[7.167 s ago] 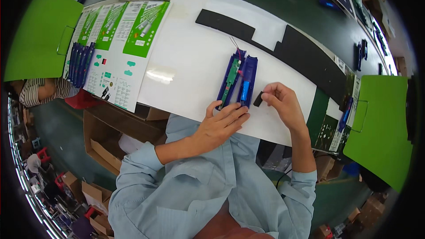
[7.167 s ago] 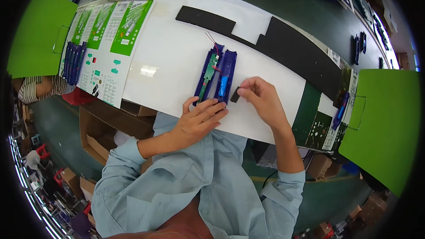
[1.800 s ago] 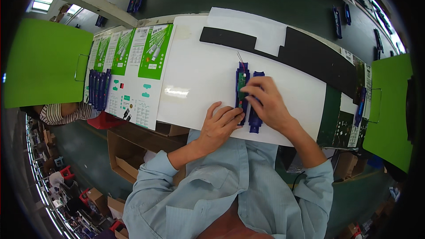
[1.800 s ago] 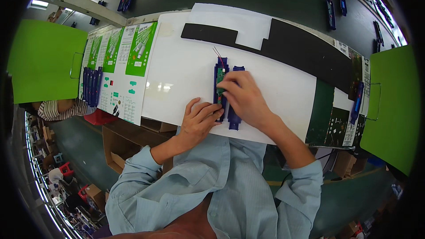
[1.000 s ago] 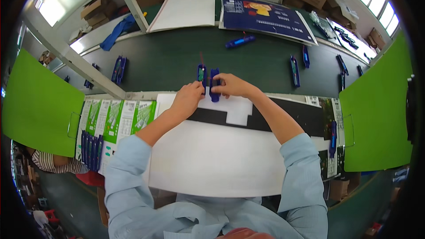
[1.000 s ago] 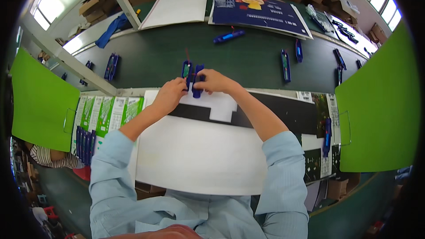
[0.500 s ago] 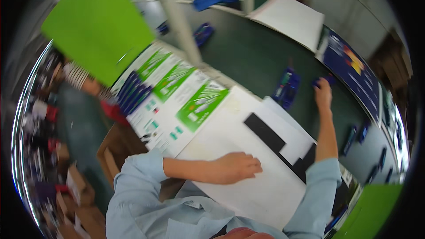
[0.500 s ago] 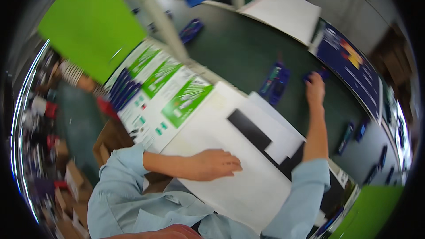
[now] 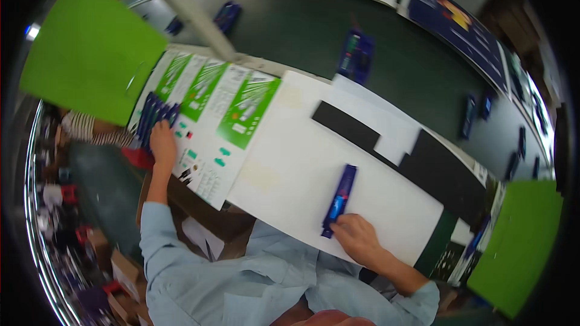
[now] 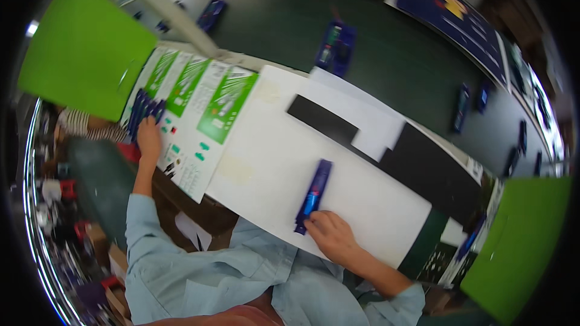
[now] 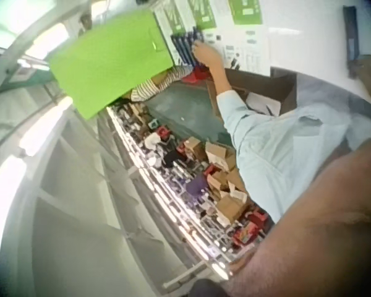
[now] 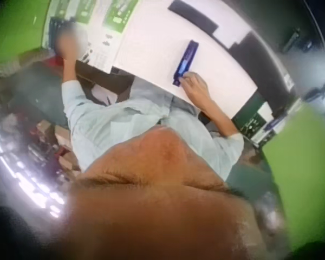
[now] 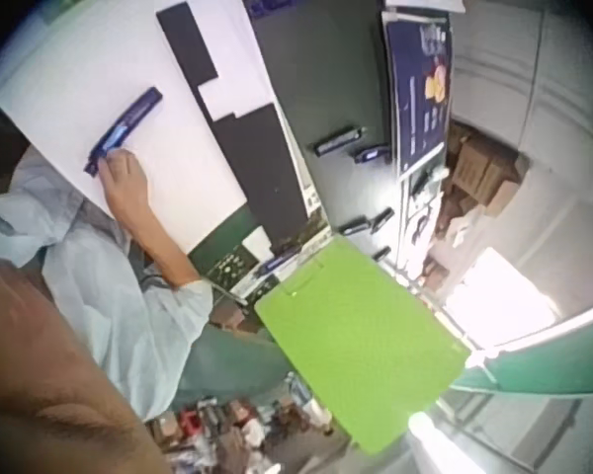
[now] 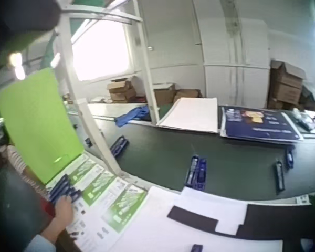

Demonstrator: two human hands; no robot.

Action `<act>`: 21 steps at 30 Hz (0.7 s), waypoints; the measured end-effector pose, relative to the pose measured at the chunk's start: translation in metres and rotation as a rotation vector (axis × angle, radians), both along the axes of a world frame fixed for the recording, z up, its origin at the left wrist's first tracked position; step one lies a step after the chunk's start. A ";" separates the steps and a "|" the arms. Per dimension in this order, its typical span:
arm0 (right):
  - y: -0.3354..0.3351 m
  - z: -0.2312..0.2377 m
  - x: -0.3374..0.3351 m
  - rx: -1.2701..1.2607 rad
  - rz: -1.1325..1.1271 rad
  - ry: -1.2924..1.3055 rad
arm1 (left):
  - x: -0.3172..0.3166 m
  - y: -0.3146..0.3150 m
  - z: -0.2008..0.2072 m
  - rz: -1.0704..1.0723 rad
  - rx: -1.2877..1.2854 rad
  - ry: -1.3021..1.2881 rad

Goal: The person assembles small blue electronic devices at a workstation. They repeatedly pick up a device, insert a red wire into a slot on the circuit board, and place the finished unit on the table. The process is repeated for multiple units throughout the clip.

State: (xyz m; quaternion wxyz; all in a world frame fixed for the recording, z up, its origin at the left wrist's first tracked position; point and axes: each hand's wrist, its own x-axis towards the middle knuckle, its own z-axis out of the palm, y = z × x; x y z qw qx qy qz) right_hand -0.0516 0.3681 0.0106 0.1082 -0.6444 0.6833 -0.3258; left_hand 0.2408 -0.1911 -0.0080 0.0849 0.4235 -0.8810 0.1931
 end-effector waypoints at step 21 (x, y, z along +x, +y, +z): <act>-0.081 -0.002 -0.157 0.192 -0.573 -0.017 | -0.314 0.302 0.033 -1.082 0.540 0.326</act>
